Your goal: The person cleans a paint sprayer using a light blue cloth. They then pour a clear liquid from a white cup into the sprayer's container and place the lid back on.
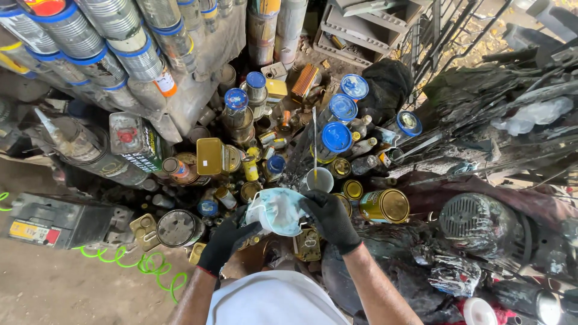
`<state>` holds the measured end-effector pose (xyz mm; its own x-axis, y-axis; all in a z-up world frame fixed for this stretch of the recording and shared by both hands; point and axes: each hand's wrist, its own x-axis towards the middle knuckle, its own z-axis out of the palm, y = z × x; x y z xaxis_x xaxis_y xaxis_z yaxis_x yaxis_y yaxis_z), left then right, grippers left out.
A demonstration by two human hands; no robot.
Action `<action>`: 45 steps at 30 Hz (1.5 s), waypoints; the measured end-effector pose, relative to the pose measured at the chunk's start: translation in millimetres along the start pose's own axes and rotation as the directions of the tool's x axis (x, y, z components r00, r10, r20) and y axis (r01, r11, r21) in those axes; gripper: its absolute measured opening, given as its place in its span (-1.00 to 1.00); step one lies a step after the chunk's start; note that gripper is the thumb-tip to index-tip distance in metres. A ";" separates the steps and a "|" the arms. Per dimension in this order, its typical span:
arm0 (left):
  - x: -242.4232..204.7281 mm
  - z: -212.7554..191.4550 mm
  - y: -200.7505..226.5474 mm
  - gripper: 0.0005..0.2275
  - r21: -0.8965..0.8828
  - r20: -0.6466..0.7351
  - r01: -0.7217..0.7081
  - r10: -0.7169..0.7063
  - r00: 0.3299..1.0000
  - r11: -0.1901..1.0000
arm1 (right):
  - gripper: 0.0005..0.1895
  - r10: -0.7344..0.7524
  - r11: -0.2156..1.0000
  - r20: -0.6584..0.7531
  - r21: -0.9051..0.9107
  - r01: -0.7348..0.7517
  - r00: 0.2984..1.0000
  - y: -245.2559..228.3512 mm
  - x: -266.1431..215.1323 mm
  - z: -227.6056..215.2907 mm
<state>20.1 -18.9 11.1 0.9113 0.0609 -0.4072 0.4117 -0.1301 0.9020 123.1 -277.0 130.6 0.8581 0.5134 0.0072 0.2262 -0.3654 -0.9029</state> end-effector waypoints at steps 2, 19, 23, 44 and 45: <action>0.4 -0.3 5.4 -0.41 -0.159 0.054 -0.064 0.074 0.996 0.985 | -0.78 0.226 0.972 0.000 0.064 -0.226 0.974 -5.1 1.6 2.3; 9.0 9.7 -7.6 -0.42 -0.097 -0.011 -0.078 0.077 0.997 0.992 | -0.73 0.324 0.885 0.006 0.351 -0.305 0.946 -16.6 -3.7 5.0; 13.5 15.3 -15.7 -0.45 -0.080 -0.033 -0.081 0.079 0.996 0.993 | -0.71 0.437 0.753 0.012 0.542 -0.373 0.899 -14.2 -4.1 -7.3; 14.8 36.9 6.5 -0.40 -0.286 0.074 0.083 -0.065 0.995 0.955 | -0.77 0.315 0.793 0.014 0.545 -0.271 0.949 -32.5 -7.1 -28.9; 12.9 35.8 10.9 -0.40 -0.287 0.070 0.082 -0.065 0.995 0.955 | -0.77 0.313 0.793 0.017 0.545 -0.271 0.950 -26.2 -8.1 -30.4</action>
<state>36.5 -55.0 10.5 0.8807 -0.0002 -0.4737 0.4673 0.1644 0.8687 124.3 -295.3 167.2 0.8781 0.3862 -0.2824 -0.3039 -0.0056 -0.9527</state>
